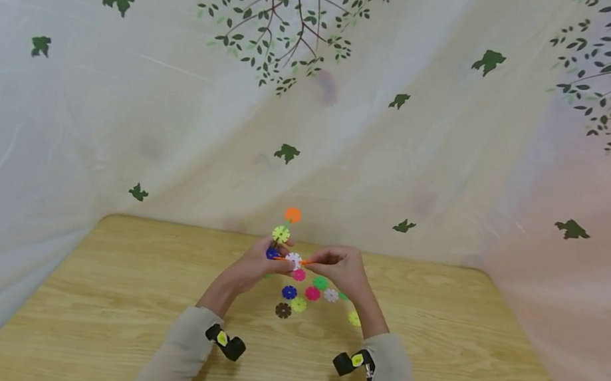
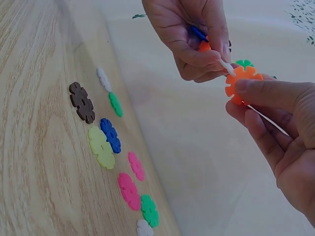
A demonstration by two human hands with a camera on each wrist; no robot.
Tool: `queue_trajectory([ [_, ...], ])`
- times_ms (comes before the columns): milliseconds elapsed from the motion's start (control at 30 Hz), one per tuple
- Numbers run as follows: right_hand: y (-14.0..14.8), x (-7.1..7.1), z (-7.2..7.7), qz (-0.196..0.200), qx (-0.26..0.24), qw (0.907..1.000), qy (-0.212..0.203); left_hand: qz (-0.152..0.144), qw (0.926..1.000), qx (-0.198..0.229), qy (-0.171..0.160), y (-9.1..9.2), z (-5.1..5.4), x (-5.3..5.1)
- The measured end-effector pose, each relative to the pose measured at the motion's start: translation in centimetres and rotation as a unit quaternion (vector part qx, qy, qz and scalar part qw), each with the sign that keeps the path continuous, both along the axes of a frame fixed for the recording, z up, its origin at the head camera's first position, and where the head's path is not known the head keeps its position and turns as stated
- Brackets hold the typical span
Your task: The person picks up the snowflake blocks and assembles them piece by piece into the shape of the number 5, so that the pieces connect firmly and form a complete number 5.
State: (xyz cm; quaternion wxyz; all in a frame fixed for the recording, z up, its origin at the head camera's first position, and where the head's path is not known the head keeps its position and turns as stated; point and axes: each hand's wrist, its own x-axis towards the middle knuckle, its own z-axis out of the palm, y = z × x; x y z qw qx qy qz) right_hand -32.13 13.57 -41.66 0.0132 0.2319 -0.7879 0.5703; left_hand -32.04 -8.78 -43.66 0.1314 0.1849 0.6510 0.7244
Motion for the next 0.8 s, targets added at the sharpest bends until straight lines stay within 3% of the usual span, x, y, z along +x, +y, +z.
queue_trajectory([
  [200, -0.06, 0.22, 0.4, 0.006, -0.004, 1.0, 0.003, -0.014, 0.9999, 0.003, -0.001, -0.01, 0.37, 0.16],
  [500, 0.02, 0.06, 0.12, 0.012, 0.003, 0.9999, 0.002, 0.015, 0.9994, -0.03, 0.005, -0.33, 0.65, 0.14],
  [800, -0.05, -0.19, 0.52, 0.02, 0.038, 0.9991, -0.006, 0.046, 0.9986, -0.017, -0.019, -0.36, 0.49, -0.03],
])
